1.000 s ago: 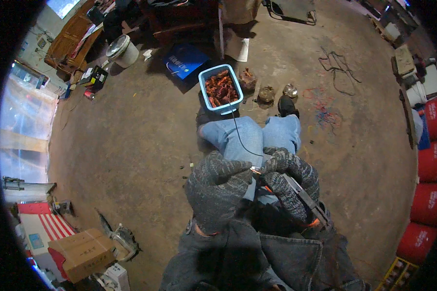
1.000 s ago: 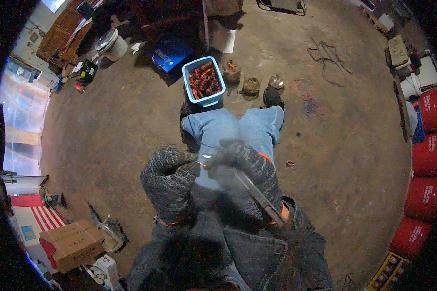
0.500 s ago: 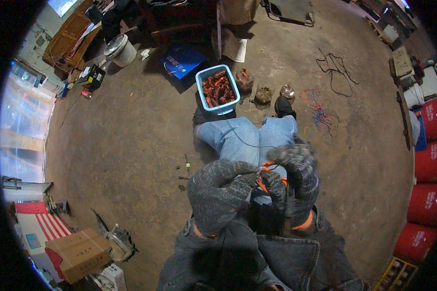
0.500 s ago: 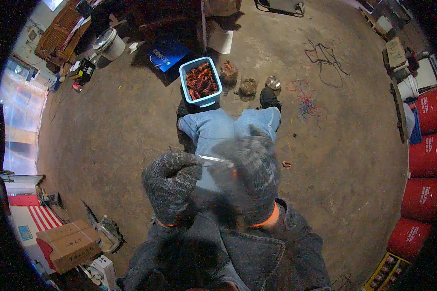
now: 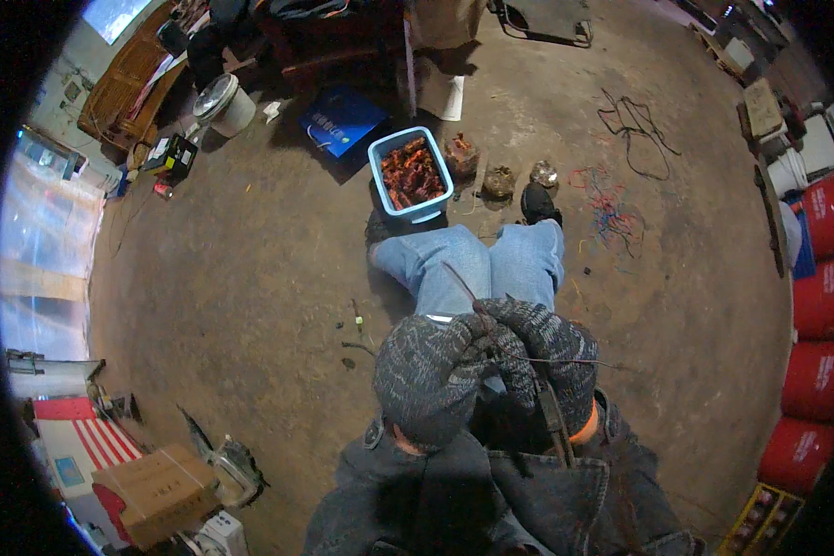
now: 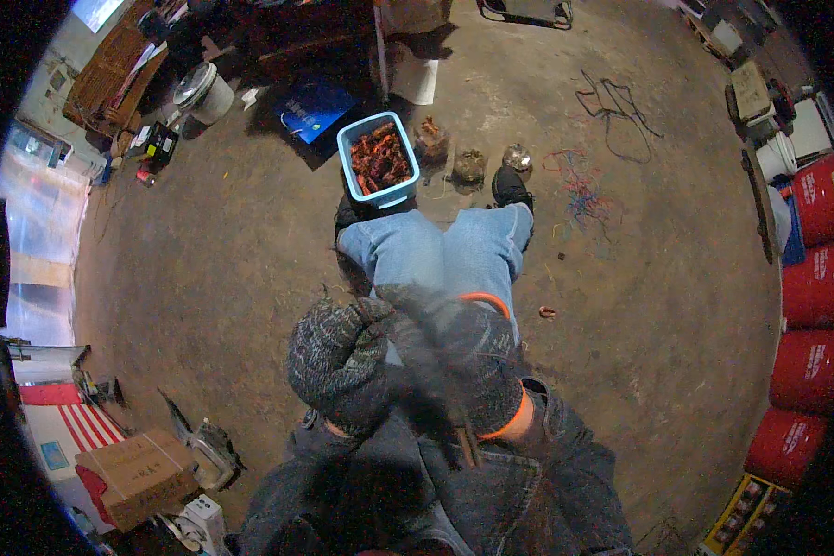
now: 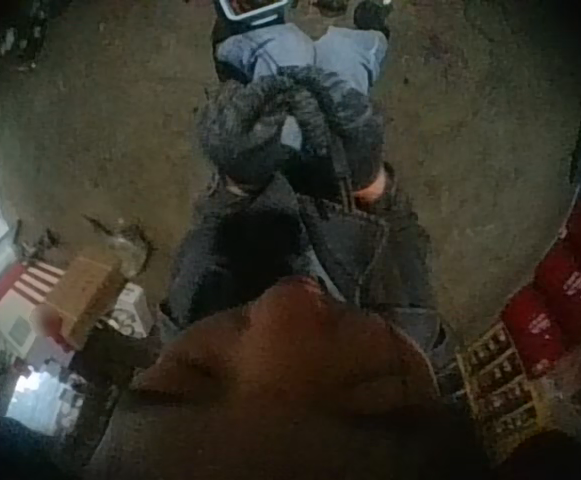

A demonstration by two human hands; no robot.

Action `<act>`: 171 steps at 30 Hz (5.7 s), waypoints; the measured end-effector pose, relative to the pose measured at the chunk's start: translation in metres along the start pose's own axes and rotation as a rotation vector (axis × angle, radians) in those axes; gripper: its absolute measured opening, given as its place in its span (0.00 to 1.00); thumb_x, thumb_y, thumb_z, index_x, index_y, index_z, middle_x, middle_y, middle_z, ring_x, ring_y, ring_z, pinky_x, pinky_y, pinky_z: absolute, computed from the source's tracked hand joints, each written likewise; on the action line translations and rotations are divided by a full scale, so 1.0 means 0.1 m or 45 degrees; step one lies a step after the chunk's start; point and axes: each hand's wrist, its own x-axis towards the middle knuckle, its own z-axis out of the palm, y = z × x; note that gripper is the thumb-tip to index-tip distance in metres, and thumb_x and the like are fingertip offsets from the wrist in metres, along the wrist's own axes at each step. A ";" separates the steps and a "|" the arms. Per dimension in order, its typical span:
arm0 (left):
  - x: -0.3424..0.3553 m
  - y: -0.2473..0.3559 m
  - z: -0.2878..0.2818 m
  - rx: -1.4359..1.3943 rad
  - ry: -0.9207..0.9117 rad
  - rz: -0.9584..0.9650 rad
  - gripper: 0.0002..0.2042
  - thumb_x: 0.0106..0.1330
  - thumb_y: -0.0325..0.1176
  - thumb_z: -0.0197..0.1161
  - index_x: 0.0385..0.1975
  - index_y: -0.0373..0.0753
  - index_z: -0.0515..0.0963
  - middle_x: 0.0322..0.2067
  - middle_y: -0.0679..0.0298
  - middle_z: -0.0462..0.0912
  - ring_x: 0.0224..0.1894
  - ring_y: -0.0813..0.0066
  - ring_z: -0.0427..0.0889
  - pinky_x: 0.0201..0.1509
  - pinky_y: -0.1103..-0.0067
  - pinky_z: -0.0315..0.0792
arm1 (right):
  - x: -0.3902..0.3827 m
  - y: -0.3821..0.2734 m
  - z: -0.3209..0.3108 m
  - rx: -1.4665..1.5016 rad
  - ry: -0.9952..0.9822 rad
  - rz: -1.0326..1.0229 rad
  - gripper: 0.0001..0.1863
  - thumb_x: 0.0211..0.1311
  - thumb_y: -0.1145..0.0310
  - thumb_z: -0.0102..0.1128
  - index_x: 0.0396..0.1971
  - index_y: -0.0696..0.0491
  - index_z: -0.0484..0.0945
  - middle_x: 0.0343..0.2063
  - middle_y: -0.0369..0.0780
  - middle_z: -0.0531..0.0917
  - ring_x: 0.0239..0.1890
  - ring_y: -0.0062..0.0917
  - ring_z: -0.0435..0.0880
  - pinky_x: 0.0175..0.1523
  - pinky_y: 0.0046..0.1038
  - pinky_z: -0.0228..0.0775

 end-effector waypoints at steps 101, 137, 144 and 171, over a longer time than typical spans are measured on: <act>0.10 0.13 -0.02 -0.239 -0.240 -0.099 0.16 0.49 0.24 0.61 0.42 0.35 0.75 0.42 0.53 0.75 0.47 0.55 0.74 0.51 0.69 0.67 | 0.03 0.37 0.23 0.539 0.544 -0.004 0.13 0.55 0.80 0.53 0.41 0.57 0.67 0.37 0.38 0.71 0.35 0.19 0.70 0.42 0.20 0.65; -0.07 0.18 0.14 -0.642 0.055 -0.457 0.10 0.51 0.23 0.60 0.35 0.33 0.76 0.27 0.56 0.77 0.30 0.65 0.77 0.34 0.74 0.71 | -0.13 0.07 0.27 0.115 0.581 -0.136 0.07 0.47 0.77 0.61 0.29 0.56 0.77 0.28 0.40 0.80 0.32 0.28 0.79 0.41 0.29 0.69; -0.11 0.18 0.32 -0.507 0.369 -0.604 0.06 0.51 0.24 0.60 0.29 0.34 0.76 0.27 0.60 0.76 0.28 0.71 0.75 0.34 0.77 0.70 | -0.13 0.11 0.35 0.116 0.641 -0.189 0.07 0.50 0.77 0.59 0.32 0.57 0.75 0.30 0.40 0.79 0.32 0.26 0.78 0.40 0.27 0.69; 0.04 -0.02 0.31 -0.547 0.209 -0.660 0.08 0.53 0.23 0.59 0.33 0.34 0.74 0.28 0.62 0.75 0.33 0.73 0.74 0.40 0.79 0.68 | 0.16 0.41 0.30 0.629 1.179 0.076 0.08 0.60 0.78 0.50 0.39 0.57 0.69 0.33 0.36 0.75 0.33 0.17 0.73 0.37 0.18 0.68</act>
